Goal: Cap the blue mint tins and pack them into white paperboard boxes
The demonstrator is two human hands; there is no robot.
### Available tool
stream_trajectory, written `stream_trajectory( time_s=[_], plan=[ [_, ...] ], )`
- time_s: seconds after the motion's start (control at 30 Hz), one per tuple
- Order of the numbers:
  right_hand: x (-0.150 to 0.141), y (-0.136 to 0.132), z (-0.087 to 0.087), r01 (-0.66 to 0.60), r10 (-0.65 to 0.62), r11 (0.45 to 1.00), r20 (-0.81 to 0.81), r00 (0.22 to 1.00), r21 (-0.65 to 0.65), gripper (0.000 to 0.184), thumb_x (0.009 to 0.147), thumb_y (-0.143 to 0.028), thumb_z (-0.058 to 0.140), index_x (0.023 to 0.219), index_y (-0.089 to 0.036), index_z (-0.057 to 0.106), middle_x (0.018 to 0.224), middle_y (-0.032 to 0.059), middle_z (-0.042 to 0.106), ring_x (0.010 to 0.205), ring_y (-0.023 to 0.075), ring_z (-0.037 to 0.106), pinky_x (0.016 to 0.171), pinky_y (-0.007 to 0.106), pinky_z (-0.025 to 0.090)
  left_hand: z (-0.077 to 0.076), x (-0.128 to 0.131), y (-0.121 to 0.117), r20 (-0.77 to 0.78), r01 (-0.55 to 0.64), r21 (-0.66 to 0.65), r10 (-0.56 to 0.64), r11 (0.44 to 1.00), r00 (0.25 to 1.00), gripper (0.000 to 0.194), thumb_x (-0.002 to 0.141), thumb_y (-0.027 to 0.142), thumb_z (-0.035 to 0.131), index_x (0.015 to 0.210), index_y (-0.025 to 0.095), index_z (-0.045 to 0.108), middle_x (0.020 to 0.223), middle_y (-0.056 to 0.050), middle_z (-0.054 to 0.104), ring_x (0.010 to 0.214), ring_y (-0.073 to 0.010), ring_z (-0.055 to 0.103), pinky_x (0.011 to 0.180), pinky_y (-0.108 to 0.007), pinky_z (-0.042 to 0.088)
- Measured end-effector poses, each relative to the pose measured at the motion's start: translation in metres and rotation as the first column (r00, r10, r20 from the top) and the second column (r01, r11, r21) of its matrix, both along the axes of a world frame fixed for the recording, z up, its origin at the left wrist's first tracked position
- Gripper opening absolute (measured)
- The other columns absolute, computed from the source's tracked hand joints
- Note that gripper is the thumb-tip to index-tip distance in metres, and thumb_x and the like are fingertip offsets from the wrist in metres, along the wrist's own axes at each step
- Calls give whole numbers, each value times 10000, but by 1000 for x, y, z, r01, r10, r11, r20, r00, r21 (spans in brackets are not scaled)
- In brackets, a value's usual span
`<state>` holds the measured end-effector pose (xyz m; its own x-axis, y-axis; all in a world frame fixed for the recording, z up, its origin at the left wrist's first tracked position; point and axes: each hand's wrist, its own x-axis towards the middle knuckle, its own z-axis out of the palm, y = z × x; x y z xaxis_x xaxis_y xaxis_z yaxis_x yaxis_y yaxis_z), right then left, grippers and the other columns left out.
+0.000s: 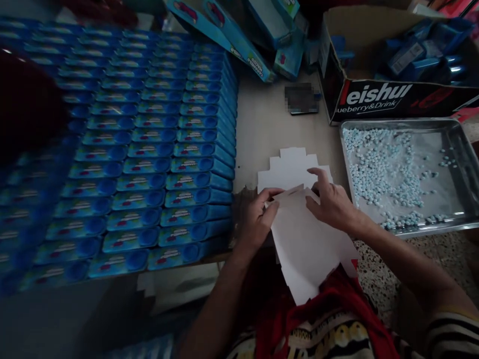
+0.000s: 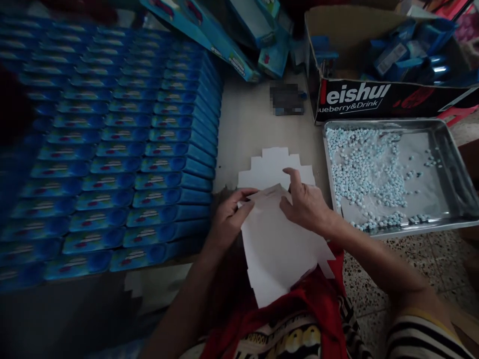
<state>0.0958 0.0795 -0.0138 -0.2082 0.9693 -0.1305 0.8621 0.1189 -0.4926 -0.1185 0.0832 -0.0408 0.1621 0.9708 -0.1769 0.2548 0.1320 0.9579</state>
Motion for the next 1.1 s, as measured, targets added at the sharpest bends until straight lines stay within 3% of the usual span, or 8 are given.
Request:
stream_trajectory(
  time_s=[0.1,0.23,0.33,0.53,0.67,0.77,0.87,1.1],
  plan=[
    [12,7,10,-37,32,997,-61,998,-75,538,912,-228,499,1446,-162,481,794,15,667,680,178,563,676,312,375,6,-2,-1,-2,75,-78,-75,994,997,294,871,407,597,1082,232,702,1083,-48,756,1051,-279,702,944,-404,534],
    [23,19,13,-22,-24,976,-210,977,-217,410,905,-187,537,1300,-172,644,635,-53,503,599,138,457,626,299,332,8,15,-6,164,-54,-75,66,996,984,247,911,440,595,1003,233,694,1327,-67,718,1330,-298,605,1140,-427,439],
    [22,24,13,1,-69,971,-276,959,-240,356,921,-225,573,1257,-168,673,597,-70,458,577,130,429,605,298,320,8,27,2,188,-150,-133,173,980,967,303,958,500,584,868,228,683,1141,-62,765,1160,-283,665,1042,-402,497],
    [13,30,14,54,-86,989,-235,968,-137,412,878,-160,548,1271,-152,669,573,-82,454,563,123,417,614,299,329,8,30,42,189,-117,-174,150,978,970,144,799,278,705,931,236,744,795,-1,694,814,-219,638,756,-309,506],
    [18,19,4,115,-143,986,-255,956,-122,383,892,-175,528,1233,-172,701,582,-84,389,561,121,380,616,300,331,5,24,41,185,-79,-106,98,991,978,266,908,418,621,798,218,758,862,-38,731,928,-239,657,827,-318,514],
    [23,12,2,149,-192,975,-289,938,-163,388,915,-201,528,1272,-176,676,570,-94,346,550,125,367,601,290,323,5,23,34,130,-140,-102,153,985,980,165,822,287,688,938,228,789,886,-7,743,903,-226,666,832,-315,521],
    [21,15,9,61,-107,982,-261,959,-179,359,964,-240,527,1290,-174,661,568,-89,400,550,126,391,621,293,339,8,24,30,54,-124,-115,131,986,990,193,757,190,698,924,223,788,841,6,737,841,-214,667,789,-307,513],
    [7,30,14,-11,-8,993,-164,986,-119,621,875,-158,552,1489,-126,464,625,-62,580,575,158,509,679,313,392,9,30,26,78,-163,4,162,987,984,322,989,395,548,864,217,786,984,-53,764,1044,-247,681,1031,-365,486]
  ],
)
